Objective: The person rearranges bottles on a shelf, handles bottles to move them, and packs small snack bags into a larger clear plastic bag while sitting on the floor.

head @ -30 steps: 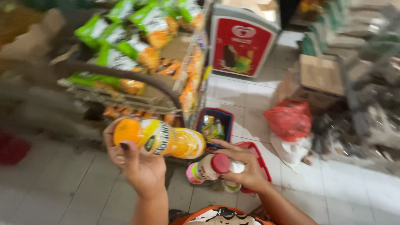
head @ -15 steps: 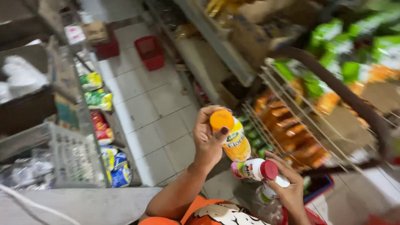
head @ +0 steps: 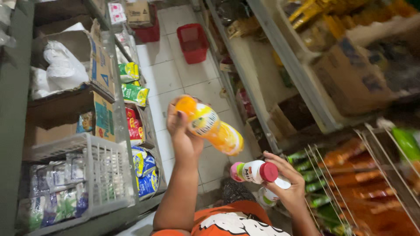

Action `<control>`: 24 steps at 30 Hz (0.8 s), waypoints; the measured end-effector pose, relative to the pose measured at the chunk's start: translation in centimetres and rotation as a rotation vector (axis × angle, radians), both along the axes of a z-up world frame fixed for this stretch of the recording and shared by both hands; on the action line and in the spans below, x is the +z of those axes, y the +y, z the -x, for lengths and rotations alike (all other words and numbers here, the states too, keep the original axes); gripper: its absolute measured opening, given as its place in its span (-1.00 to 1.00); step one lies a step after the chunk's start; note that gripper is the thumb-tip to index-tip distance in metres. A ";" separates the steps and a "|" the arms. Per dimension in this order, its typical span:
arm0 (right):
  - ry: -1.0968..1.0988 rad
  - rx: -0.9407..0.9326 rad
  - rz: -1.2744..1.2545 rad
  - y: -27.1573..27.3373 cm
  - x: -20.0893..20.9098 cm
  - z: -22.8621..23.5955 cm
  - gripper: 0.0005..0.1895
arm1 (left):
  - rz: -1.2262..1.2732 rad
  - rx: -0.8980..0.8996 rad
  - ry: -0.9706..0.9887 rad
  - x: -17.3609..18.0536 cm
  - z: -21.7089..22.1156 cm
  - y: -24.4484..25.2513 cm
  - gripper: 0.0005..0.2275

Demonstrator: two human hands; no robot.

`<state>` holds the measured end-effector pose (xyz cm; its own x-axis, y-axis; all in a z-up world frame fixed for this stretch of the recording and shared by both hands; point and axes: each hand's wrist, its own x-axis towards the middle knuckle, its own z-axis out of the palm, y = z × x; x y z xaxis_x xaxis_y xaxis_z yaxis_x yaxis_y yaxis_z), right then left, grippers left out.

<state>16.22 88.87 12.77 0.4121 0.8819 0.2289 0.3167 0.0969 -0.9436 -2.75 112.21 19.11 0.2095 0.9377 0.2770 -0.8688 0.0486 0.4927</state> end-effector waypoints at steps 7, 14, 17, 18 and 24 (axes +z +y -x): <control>0.016 0.116 0.001 13.3 -4.5 -4.2 -0.41 | 0.105 0.115 -0.072 -2.9 0.9 15.0 -0.56; -0.022 0.335 -0.037 31.8 -4.9 -9.8 -0.45 | -0.034 0.113 0.179 -3.2 1.1 28.3 -0.50; -0.105 0.482 0.103 39.0 -4.4 -12.3 -0.46 | -0.017 0.074 0.233 -5.6 1.8 31.6 -0.40; -0.074 0.485 0.052 41.5 -4.4 -12.3 -0.47 | -0.007 0.072 0.235 -6.7 1.9 32.6 -0.38; 0.014 0.621 -0.045 55.2 -4.7 -11.9 -0.46 | 0.056 0.038 0.204 -13.7 5.2 41.5 -0.39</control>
<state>28.16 144.09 8.10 -0.1717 0.9475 0.2696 0.1762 0.2988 -0.9379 -7.95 153.71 5.45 0.2202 0.9587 0.1800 -0.7531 0.0498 0.6561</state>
